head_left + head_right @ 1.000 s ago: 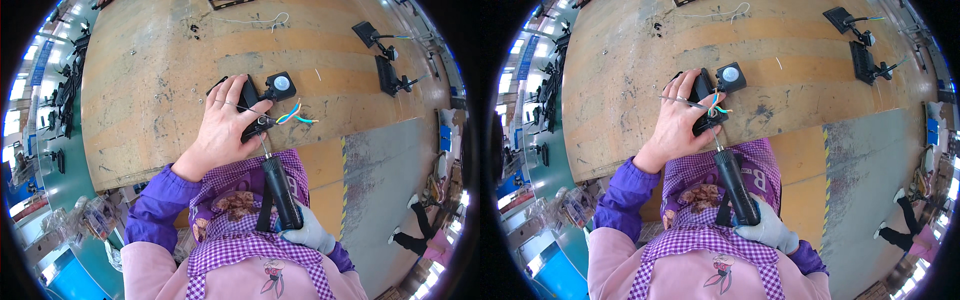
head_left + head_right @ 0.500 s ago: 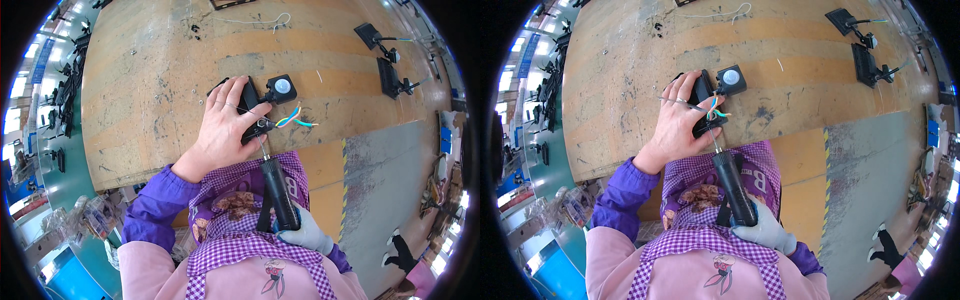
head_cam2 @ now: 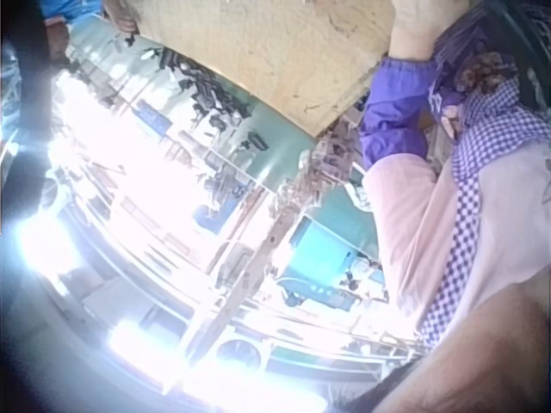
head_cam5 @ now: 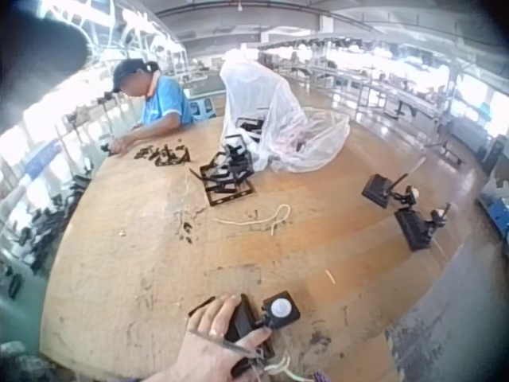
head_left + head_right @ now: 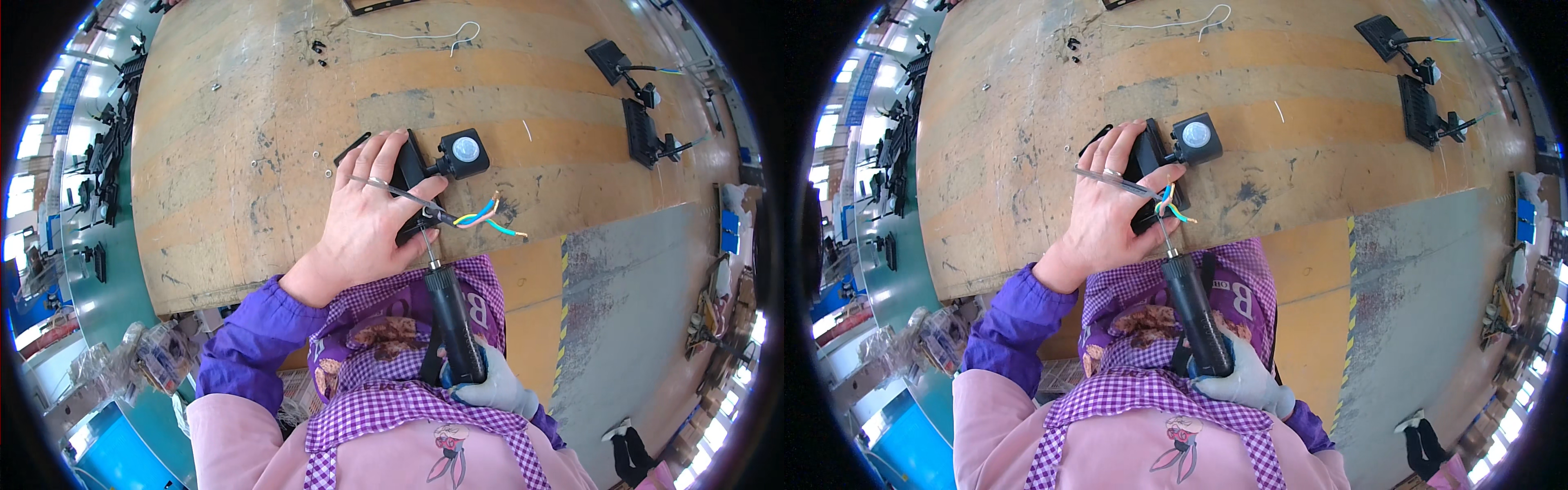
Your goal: The person screws brackets and a sensor module onto an electronic device housing using an electric screwdriver.
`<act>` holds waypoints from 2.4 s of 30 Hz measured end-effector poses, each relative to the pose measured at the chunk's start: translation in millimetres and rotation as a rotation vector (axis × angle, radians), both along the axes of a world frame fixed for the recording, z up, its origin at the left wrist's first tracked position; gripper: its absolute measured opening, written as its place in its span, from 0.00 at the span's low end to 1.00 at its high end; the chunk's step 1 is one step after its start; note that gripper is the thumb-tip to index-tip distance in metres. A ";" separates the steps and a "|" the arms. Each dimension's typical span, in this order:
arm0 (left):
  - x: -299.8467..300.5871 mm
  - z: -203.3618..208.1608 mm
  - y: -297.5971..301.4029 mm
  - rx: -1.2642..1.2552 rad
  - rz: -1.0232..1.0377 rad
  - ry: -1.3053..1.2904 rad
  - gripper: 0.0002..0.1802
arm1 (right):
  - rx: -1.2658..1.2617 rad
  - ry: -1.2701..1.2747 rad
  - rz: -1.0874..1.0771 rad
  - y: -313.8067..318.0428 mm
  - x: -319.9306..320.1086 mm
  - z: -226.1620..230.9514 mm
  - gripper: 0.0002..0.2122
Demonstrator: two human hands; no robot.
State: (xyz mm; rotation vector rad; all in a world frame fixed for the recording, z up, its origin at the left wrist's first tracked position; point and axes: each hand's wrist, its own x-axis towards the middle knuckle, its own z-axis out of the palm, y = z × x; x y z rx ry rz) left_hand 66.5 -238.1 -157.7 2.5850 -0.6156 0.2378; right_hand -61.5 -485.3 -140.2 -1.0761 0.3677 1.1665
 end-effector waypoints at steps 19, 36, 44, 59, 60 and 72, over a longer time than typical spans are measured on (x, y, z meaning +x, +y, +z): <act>-2.4 -7.4 -0.4 -0.002 0.018 -0.071 0.29 | -0.611 -0.375 0.349 3.1 4.9 30.1 0.37; -1.9 47.2 27.9 -0.145 0.172 0.175 0.19 | -0.195 -0.271 -0.399 -35.0 -6.9 -2.9 0.24; 56.9 41.1 -12.1 0.253 -0.021 0.269 0.18 | -0.189 -0.325 -0.366 -38.1 -2.3 -8.3 0.25; 7.5 70.5 -52.0 0.810 -0.027 -0.122 0.17 | -0.178 -0.304 -0.408 -40.0 -1.2 -14.0 0.25; 1.8 58.2 -59.7 0.847 -0.009 -0.102 0.20 | -0.177 -0.309 -0.399 -40.6 -2.0 -14.6 0.25; -20.5 37.8 25.0 0.185 -0.325 -0.109 0.26 | -0.132 -0.341 -0.388 -32.8 2.6 -12.7 0.25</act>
